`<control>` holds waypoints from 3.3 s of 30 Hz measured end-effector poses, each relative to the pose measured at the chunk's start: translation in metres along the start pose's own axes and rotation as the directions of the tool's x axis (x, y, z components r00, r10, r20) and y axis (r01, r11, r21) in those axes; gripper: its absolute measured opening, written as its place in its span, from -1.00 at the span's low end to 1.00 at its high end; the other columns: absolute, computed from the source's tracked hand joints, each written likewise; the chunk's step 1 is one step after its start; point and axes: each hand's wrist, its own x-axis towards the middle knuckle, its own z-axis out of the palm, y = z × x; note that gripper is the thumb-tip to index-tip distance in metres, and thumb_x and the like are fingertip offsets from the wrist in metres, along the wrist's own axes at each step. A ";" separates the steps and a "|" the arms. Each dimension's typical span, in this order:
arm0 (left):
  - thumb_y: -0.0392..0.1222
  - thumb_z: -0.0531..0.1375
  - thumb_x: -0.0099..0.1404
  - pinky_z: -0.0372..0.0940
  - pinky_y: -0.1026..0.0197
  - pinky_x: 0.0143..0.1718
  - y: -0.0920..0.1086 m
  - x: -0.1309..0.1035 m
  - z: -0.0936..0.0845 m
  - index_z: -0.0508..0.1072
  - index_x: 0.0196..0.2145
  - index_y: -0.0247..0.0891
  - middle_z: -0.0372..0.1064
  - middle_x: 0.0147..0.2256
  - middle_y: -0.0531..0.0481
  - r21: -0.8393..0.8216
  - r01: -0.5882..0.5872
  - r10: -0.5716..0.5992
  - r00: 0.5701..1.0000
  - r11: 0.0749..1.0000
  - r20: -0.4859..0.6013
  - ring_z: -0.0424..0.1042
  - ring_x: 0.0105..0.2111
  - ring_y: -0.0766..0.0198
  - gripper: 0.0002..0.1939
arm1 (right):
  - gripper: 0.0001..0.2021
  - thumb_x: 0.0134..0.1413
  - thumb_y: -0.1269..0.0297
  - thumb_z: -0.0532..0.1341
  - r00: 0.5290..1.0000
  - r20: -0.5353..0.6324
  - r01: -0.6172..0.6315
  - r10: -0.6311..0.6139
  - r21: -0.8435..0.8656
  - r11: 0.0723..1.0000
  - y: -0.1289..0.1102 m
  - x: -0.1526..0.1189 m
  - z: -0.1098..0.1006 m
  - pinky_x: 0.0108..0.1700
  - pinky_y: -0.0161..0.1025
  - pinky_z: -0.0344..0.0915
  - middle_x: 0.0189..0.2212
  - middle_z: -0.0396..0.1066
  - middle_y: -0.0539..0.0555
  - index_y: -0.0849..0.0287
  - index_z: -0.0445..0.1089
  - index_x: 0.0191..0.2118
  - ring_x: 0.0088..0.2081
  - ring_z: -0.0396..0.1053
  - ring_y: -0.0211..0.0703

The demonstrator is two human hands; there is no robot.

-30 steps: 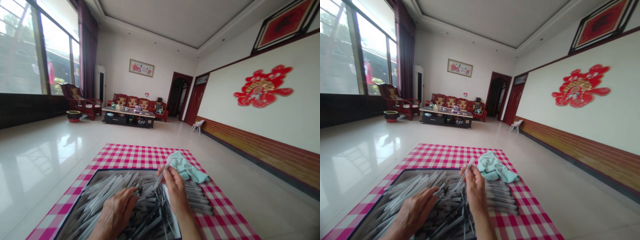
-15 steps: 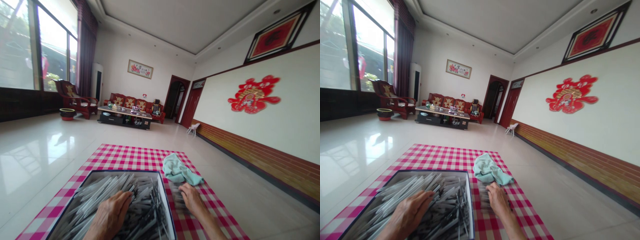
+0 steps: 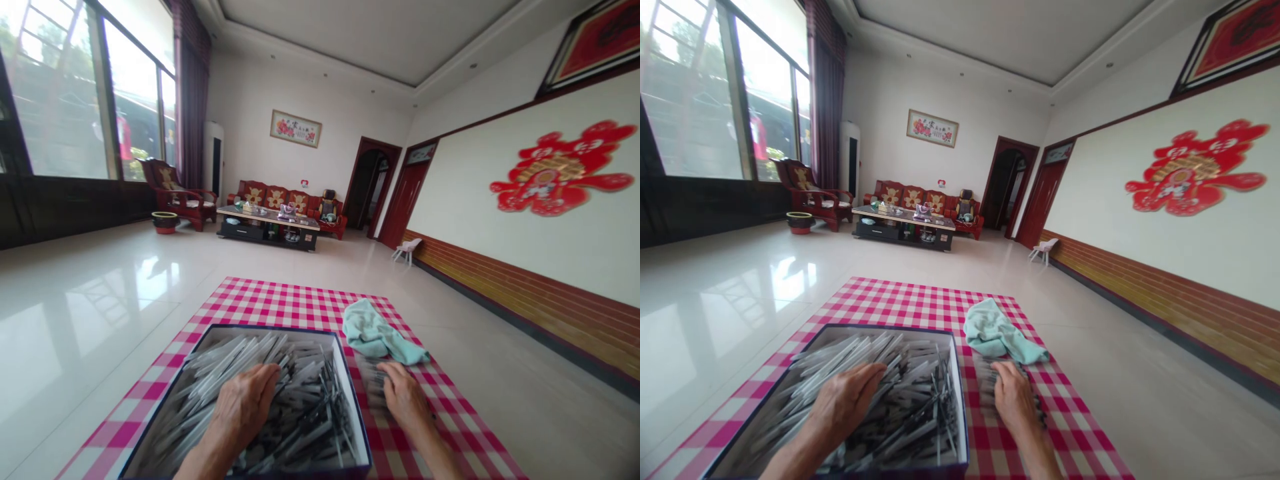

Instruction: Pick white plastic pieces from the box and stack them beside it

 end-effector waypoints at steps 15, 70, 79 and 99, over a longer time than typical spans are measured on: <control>-0.27 -0.03 0.42 0.26 0.30 -0.36 0.010 0.003 -0.007 0.48 -0.30 -0.19 0.50 -0.41 -0.02 0.058 0.066 -0.075 0.982 0.996 0.173 0.53 -0.34 0.24 -0.70 | -0.78 0.11 0.47 0.09 0.997 -0.023 0.079 -0.079 0.528 0.846 -0.161 -0.024 -0.010 -0.15 -0.25 0.39 -0.29 0.51 0.11 0.12 0.47 -0.25 -0.23 0.48 -0.08; -0.28 0.21 0.10 0.33 0.27 -0.28 0.041 0.001 0.013 0.54 -0.44 -0.18 0.42 -0.26 0.00 -0.191 -0.150 0.221 0.871 0.970 0.439 0.44 -0.32 0.25 -0.91 | -0.72 0.18 0.16 0.10 0.951 -0.086 -0.151 0.296 0.709 0.689 -0.147 -0.027 -0.002 -0.25 -0.26 0.49 -0.31 0.57 0.19 0.19 0.49 -0.26 -0.32 0.54 -0.05; -0.32 0.04 0.32 0.31 0.29 -0.41 0.035 0.011 0.017 0.37 -0.37 -0.24 0.31 -0.47 0.03 -0.240 -0.137 0.121 0.989 0.961 -0.079 0.38 -0.47 0.30 -0.85 | -0.70 0.12 0.14 0.11 0.938 -0.028 -0.221 0.346 0.722 0.656 -0.135 -0.026 0.012 -0.17 -0.19 0.48 -0.26 0.57 0.20 0.20 0.47 -0.19 -0.24 0.54 0.01; -0.15 -0.07 0.47 0.45 0.27 -0.35 0.025 0.010 0.029 0.34 -0.07 -0.25 0.53 -0.28 -0.08 -0.086 -0.055 0.022 0.938 0.995 -0.345 0.57 -0.32 0.23 -0.75 | -0.73 -0.03 0.59 0.17 0.932 0.324 0.117 -0.161 0.154 0.981 -0.184 -0.010 -0.002 -0.09 -0.25 0.26 -0.28 0.50 0.05 0.10 0.51 -0.29 -0.17 0.43 -0.09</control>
